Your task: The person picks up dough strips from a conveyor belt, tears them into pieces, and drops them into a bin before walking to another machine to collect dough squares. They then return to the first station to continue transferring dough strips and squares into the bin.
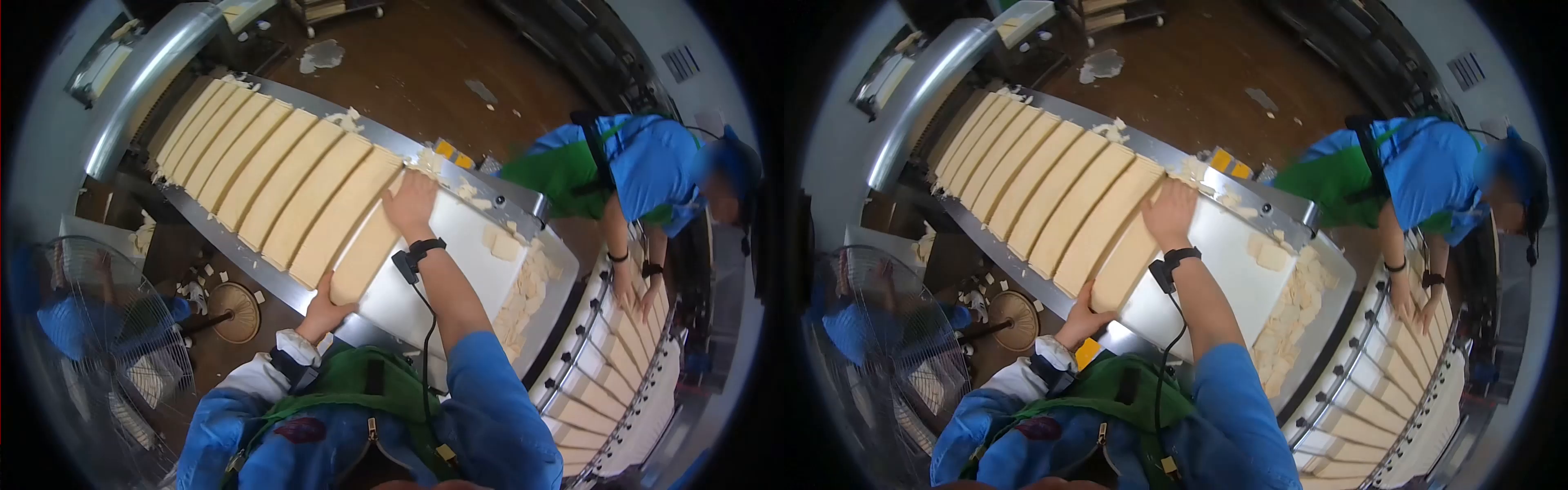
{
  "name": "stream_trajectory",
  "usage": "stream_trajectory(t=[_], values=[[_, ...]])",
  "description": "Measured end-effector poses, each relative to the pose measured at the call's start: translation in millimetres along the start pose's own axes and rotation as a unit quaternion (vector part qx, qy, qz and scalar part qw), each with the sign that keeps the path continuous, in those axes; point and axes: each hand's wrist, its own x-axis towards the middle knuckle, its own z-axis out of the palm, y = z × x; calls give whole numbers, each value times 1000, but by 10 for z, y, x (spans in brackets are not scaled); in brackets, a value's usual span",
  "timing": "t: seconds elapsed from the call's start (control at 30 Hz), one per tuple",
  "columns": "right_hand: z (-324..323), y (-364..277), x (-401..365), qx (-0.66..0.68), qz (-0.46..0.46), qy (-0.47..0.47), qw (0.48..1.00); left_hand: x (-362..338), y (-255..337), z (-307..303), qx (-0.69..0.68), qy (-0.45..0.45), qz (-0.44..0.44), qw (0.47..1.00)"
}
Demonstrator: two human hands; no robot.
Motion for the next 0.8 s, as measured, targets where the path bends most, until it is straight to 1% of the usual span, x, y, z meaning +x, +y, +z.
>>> stream_trajectory(t=[0.03,0.07,0.1,0.13,0.17,0.23,0.3,0.33,0.43,0.47,0.53,0.6,0.63,0.67,0.7,0.73,0.8], values=[[-197,-87,90,-7,28,-28,999,35,39,-23,15,-10,-19,1000],[47,-19,190,-49,26,77,995,65,81,-34,30,-21,-37,999],[-11,-57,235,-36,37,43,998,66,142,-40,47,-34,-57,997],[10,-15,261,-28,51,12,998,115,108,26,75,-25,-30,996],[-35,9,261,-18,68,-22,997,110,146,34,91,-12,-22,995],[-157,164,154,-44,76,-42,995,72,263,122,127,-7,-3,992],[-339,500,-72,-80,115,-80,987,13,425,162,173,-26,20,984],[-426,732,-234,-106,140,-79,981,-12,519,173,199,-43,35,978],[-770,1399,-875,-34,259,-121,958,-20,673,292,262,-100,101,955],[-809,1619,-1115,22,255,-152,955,-18,703,335,261,-113,132,950],[-836,1943,-1573,141,241,-200,939,59,659,415,313,-104,141,933],[-1125,1906,-1880,177,157,-199,951,120,666,495,335,-95,149,926],[-708,1975,-2011,94,99,-126,983,158,672,516,343,-95,148,923],[-898,1855,-2146,45,85,-80,992,202,643,558,349,-83,162,919],[-574,1874,-2207,71,100,59,991,238,609,612,352,-68,175,917],[-589,1840,-2243,63,123,65,988,282,542,639,312,-82,192,927],[-725,1972,-2441,47,137,101,984,346,458,736,232,-102,214,943]])
